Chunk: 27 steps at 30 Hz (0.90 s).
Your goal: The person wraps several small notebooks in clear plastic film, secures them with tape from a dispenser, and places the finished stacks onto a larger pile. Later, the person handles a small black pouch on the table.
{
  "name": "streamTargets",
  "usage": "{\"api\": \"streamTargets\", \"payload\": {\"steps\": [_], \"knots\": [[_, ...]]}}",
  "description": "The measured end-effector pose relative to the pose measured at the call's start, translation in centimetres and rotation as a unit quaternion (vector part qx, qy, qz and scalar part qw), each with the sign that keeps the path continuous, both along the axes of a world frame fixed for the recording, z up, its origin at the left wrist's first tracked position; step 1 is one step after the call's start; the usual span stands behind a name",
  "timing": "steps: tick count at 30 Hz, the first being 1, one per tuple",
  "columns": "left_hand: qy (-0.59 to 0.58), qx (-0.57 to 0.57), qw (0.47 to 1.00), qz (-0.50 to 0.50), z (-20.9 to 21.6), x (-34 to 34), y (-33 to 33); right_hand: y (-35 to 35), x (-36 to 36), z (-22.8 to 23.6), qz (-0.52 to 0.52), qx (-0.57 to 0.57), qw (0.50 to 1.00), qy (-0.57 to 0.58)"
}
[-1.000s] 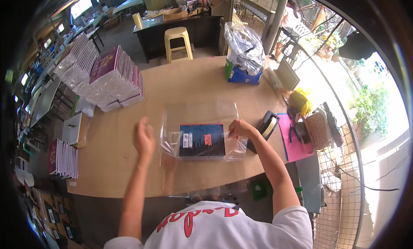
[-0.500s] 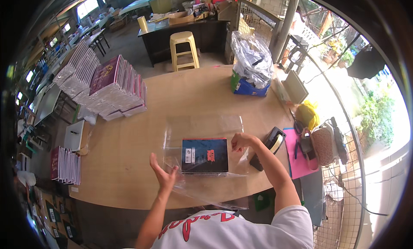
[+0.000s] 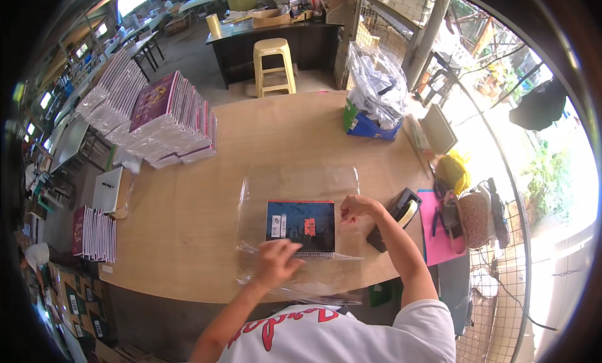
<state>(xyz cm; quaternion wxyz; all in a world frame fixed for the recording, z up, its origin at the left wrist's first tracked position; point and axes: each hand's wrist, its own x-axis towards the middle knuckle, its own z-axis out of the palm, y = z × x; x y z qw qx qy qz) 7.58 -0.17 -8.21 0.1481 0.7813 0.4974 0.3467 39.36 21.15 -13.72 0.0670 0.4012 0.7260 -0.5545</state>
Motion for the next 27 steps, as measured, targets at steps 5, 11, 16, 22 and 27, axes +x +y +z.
{"api": "streamTargets", "payload": {"steps": [5, 11, 16, 22, 27], "knots": [[0.176, -0.088, 0.98, 0.032, -3.3, 2.5, 0.4, 1.1, -5.2, 2.0, 0.029, 0.365, 0.927, -0.078], [0.221, -0.085, 0.971, 0.01, -2.8, 2.9, 0.0, 3.2, -14.1, -1.3, 0.02, 0.17, 0.972, -0.158], [0.202, -0.086, 0.975, 0.034, -3.0, 2.9, -1.5, 3.9, -16.0, -0.2, -0.013, 0.236, 0.966, -0.106], [0.186, -0.104, 0.977, 0.028, -2.8, 3.5, -1.0, 6.4, -14.8, -5.3, -0.225, 0.543, 0.809, -0.015], [0.17, -0.103, 0.979, 0.044, -2.6, 3.3, -0.9, 7.0, -14.6, -0.3, -0.175, 0.608, 0.774, 0.019]]}}
